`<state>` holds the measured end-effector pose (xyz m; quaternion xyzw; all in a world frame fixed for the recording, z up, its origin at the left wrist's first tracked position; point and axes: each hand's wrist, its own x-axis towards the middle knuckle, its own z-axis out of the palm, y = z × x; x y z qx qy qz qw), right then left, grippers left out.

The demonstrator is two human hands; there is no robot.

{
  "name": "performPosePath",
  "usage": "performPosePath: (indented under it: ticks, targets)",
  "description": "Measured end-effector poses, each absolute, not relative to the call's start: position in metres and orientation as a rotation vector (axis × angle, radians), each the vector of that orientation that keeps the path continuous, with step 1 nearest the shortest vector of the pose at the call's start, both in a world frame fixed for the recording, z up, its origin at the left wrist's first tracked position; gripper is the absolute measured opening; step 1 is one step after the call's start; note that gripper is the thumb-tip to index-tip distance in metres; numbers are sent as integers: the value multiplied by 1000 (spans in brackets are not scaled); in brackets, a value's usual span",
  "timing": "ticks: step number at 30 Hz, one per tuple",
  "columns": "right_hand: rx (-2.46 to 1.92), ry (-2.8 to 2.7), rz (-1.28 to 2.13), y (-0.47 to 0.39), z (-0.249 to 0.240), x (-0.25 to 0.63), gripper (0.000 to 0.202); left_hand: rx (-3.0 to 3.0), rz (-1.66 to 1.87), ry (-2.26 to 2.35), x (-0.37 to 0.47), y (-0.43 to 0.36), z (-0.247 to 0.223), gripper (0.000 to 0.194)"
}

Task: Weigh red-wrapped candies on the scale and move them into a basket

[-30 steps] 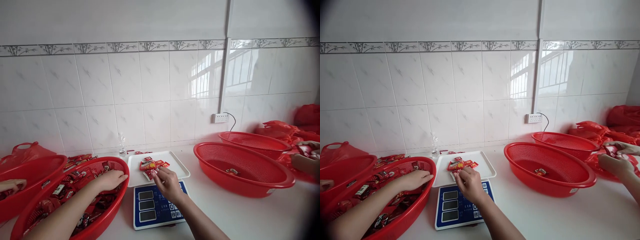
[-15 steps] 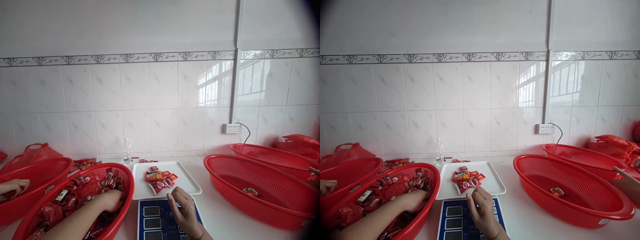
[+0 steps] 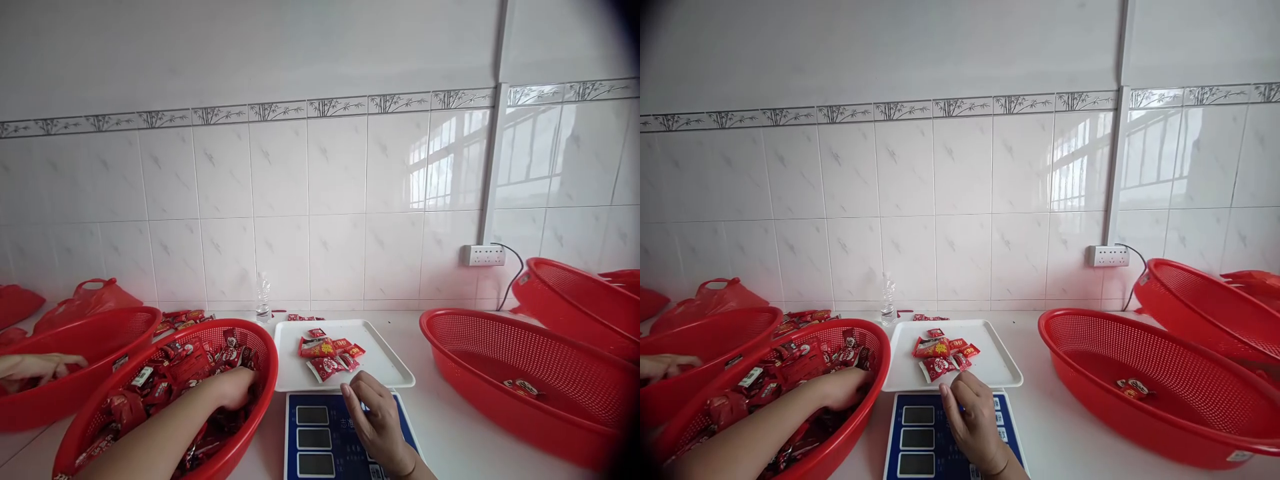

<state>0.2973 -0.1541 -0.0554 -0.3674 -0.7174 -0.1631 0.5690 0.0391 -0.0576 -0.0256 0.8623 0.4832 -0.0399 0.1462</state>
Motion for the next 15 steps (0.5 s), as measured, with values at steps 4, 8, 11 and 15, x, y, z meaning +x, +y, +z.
performPosePath:
  ticks: [4,8,11,15]
  targets:
    - [-862,-1675,-349,-153,-57,299,29,2462,-92,1386,39,-61,-21,38]
    - [-853,-1656,-347,-151,-58,301,29,2409,-64,1357,37,-56,-24,36]
    - [-830,-1650,-355,-150,-58,302,27,2383,-83,1351,36,-51,-22,31]
    - [-826,-1644,-340,-151,-56,301,27,2404,-96,1403,37,-49,-14,23]
